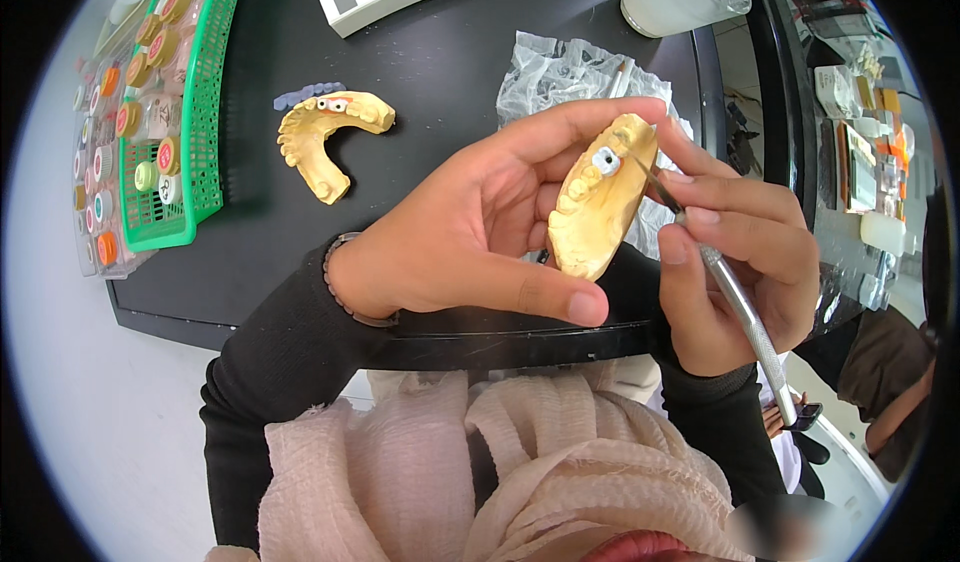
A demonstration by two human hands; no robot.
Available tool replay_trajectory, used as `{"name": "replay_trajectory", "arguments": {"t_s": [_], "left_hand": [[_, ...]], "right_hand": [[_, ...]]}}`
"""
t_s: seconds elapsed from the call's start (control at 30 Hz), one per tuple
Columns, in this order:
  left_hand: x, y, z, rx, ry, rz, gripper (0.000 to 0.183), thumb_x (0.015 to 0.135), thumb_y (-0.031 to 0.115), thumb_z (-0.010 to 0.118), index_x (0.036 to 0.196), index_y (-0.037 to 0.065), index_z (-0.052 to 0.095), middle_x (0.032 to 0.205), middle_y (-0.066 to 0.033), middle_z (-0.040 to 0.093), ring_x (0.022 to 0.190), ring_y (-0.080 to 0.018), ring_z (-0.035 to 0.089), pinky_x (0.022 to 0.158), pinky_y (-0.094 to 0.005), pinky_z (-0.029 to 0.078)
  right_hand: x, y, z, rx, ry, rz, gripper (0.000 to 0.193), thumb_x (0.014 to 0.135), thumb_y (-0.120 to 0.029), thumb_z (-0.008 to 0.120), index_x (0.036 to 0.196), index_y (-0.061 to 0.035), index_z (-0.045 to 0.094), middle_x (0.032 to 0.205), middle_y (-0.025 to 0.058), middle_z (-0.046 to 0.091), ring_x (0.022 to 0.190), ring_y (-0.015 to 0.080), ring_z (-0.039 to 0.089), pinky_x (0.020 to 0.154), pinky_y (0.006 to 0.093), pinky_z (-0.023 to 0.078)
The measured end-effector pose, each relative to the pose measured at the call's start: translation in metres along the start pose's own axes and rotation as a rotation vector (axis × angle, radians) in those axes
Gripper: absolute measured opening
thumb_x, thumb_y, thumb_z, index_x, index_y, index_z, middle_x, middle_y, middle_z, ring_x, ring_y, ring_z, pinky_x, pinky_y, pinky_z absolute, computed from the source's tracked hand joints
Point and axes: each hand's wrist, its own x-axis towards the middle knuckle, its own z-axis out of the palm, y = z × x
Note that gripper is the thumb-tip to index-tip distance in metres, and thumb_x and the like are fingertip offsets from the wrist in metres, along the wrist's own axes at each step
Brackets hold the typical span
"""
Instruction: The person uses a metal sculpting tool to carve and shape a yellow dental model held in their left hand. They work on the gum and tooth areas of the model, occasionally rotating it to access different angles. A second dental model is visible on the table, and the person briefly writes on the model with a marker before resuming sculpting.
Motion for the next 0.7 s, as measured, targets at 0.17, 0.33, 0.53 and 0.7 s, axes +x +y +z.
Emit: {"name": "replay_trajectory", "arguments": {"t_s": [0.17, 0.33, 0.53, 0.7], "left_hand": [[-0.003, 0.004, -0.004, -0.040, -0.056, -0.133, 0.107, 0.052, 0.024, 0.086, 0.135, -0.001, 0.024, 0.129, -0.0080, 0.041, 0.072, -0.0083, 0.052, 0.059, -0.0213, 0.043], [-0.004, 0.005, -0.002, -0.057, -0.005, -0.165, 0.111, 0.050, 0.030, 0.086, 0.134, -0.004, 0.024, 0.132, -0.0101, 0.038, 0.069, -0.0071, 0.052, 0.055, -0.0191, 0.042], [-0.003, 0.005, -0.001, -0.041, 0.006, -0.153, 0.112, 0.049, 0.031, 0.086, 0.135, -0.004, 0.023, 0.129, -0.0095, 0.041, 0.072, -0.0070, 0.053, 0.056, -0.0185, 0.042], [-0.002, 0.006, -0.001, -0.020, -0.023, -0.138, 0.108, 0.053, 0.025, 0.085, 0.135, -0.003, 0.022, 0.124, -0.0085, 0.045, 0.075, -0.0072, 0.052, 0.059, -0.0183, 0.041]], "right_hand": [[0.001, -0.004, -0.006, -0.066, -0.064, -0.011, 0.016, 0.078, 0.004, 0.059, 0.089, 0.0000, 0.048, 0.090, 0.0185, 0.055, 0.097, 0.0412, 0.056, 0.080, 0.0409, 0.053], [0.000, -0.005, -0.007, -0.083, -0.091, -0.014, 0.018, 0.075, 0.008, 0.058, 0.088, 0.0008, 0.048, 0.088, 0.0184, 0.054, 0.097, 0.0415, 0.057, 0.080, 0.0406, 0.052], [0.003, -0.005, -0.011, -0.105, -0.153, -0.035, 0.021, 0.072, 0.011, 0.057, 0.089, 0.0020, 0.048, 0.089, 0.0187, 0.054, 0.097, 0.0413, 0.057, 0.086, 0.0417, 0.049], [0.005, -0.003, -0.015, -0.128, -0.207, -0.059, 0.023, 0.071, 0.012, 0.057, 0.090, 0.0023, 0.049, 0.089, 0.0186, 0.054, 0.097, 0.0404, 0.057, 0.086, 0.0405, 0.049]]}}
